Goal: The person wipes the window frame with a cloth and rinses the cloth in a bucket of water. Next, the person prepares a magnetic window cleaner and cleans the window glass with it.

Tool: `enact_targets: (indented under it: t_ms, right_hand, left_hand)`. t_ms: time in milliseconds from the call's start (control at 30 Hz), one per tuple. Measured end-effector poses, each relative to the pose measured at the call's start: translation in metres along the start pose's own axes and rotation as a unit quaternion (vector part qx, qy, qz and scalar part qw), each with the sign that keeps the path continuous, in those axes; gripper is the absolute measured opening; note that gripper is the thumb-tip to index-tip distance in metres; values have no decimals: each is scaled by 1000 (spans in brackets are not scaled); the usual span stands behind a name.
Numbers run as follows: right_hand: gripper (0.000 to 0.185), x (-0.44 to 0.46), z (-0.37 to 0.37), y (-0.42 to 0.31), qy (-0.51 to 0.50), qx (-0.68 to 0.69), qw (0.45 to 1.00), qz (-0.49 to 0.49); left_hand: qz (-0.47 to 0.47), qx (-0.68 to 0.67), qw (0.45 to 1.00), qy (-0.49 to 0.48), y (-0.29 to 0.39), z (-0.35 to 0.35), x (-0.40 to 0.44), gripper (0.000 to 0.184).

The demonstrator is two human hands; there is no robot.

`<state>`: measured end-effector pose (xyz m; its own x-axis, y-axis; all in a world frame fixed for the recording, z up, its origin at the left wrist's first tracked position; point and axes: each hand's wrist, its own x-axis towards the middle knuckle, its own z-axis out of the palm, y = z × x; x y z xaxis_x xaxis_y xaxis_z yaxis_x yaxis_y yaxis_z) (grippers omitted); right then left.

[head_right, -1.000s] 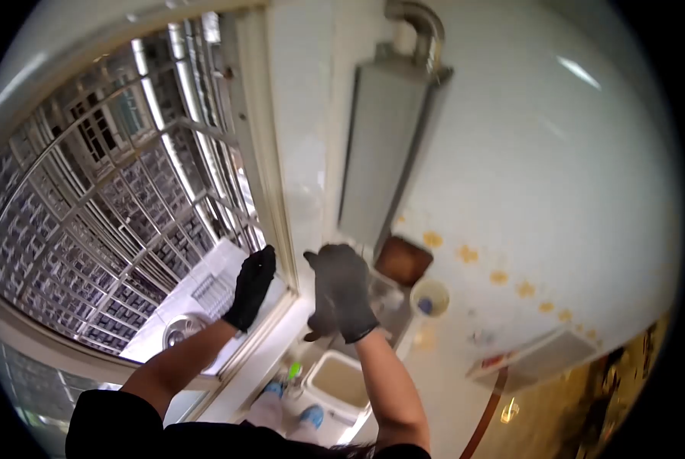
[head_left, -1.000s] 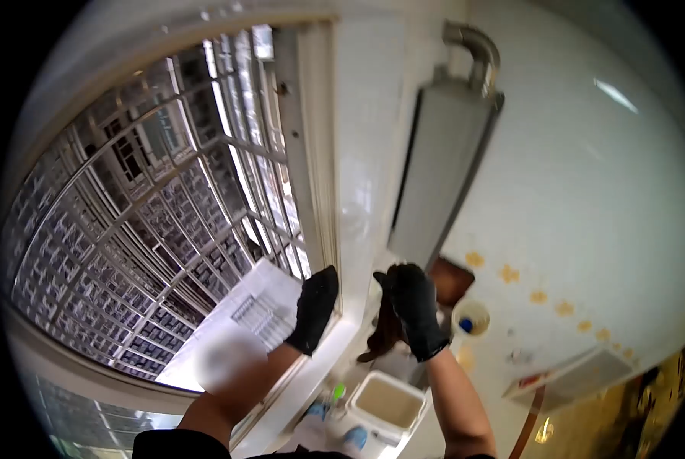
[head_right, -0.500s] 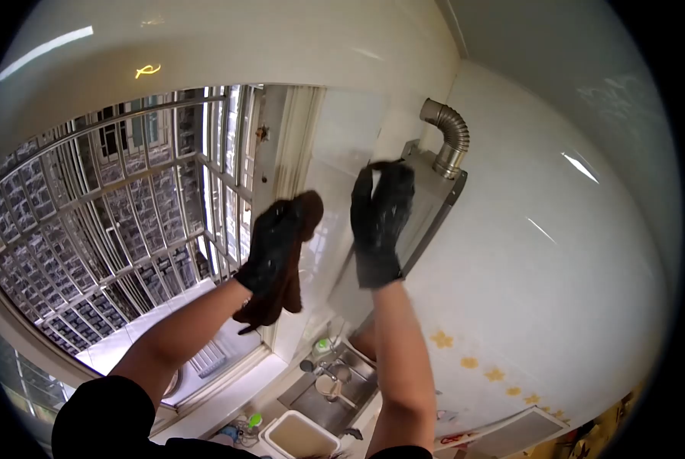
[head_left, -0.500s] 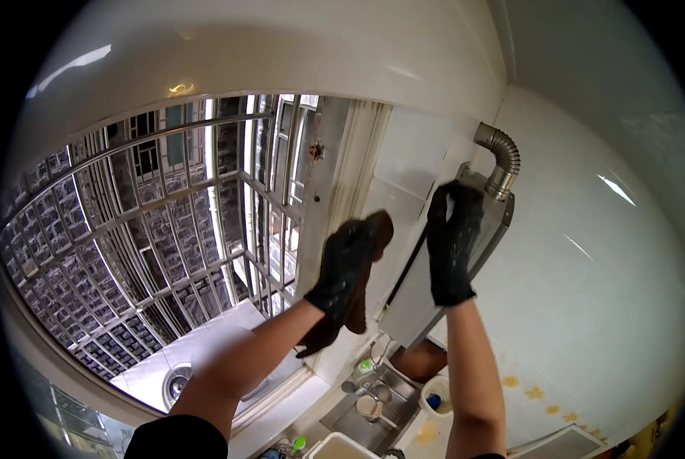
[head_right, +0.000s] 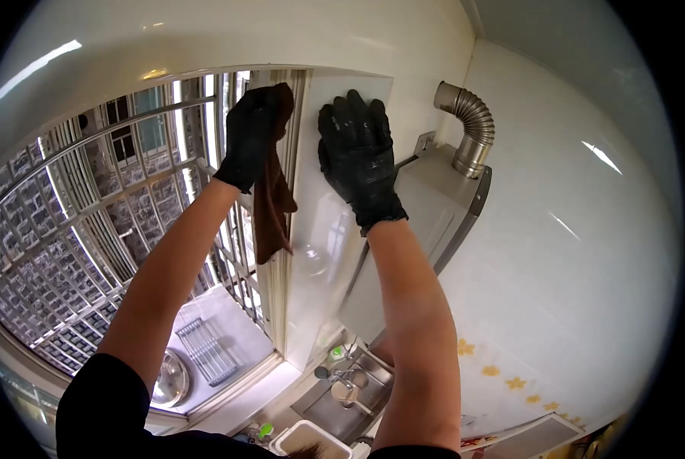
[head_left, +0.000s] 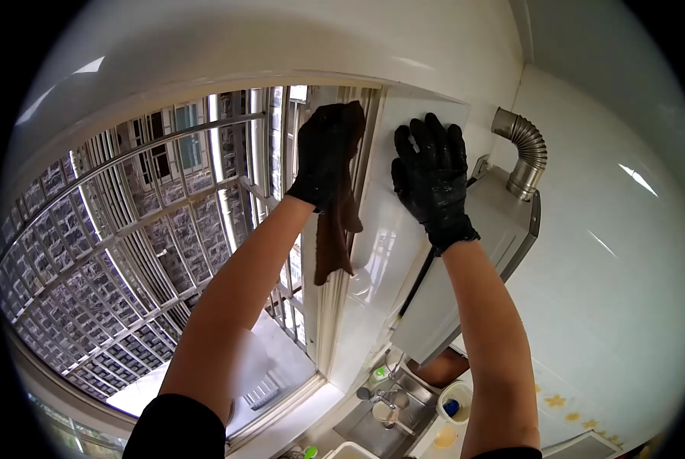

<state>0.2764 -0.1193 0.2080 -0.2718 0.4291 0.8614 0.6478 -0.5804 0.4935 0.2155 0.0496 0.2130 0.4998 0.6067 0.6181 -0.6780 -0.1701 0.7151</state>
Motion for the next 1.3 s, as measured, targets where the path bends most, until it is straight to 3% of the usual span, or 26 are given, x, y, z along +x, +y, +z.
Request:
enact_targets:
  t_ms: [67,133,200,300,633,700,733,800,833,933,1000,1033,1100,1233,1300]
  right_hand:
    - [44,0,1,2,0,31,999,8]
    - [44,-1,1,3,2,29,1000,10]
    - [44,-1,2,2,5,26,1000,10]
    - [45,-1,1,3,1,29,1000,11]
    - [46,-1,1,3,19,28,999,-2]
    - [48,-2,2,3,10,24,1000,1]
    - [48,-2,2,3,7,20,1000,2]
    - [48,-2,2,2,4,17,1000,5]
    - [48,-2,3,2,6,21,1000,5]
    - [49,-2,2,2,7,27,1000,5]
    - [49,-2,2,3,6,32,999,5]
    - [50,-3,2,4,10,37,999,3]
    - [50,-3,2,5,15,42,999,0]
    - [50,-3,0,4,8,42,999,1]
    - [50,-2,0,4,8,42,999,0]
  left_hand:
    - [51,10,999,-2,-2,5,3,20]
    - [34,31,999,-17,-9,5,7,21]
    - [107,-21,994,-3,-22,5,15,21]
    - [61,-2,998,10,-11,9,8,20]
    - [87,-2,996,28,-18,2,22,19]
    - [199,37,979,18,-28,-4,31,18]
    - [200,39,979,18,-25,-3,28,18]
    - [67,-56,996,-8,-13,2,19,19]
    - [67,-57,996,-8,-14,3,19,19]
    - [97,-38,995,5,-19,7,23,20]
    - [257,158,952,50,-26,9,27,20]
    - [256,158,952,50,-25,12,25,20]
    - [81,-25,996,20,-22,18,21,21]
    - [94,27,995,36,-17,24,12,21]
    - [128,132,981,65,-31,22,25,20]
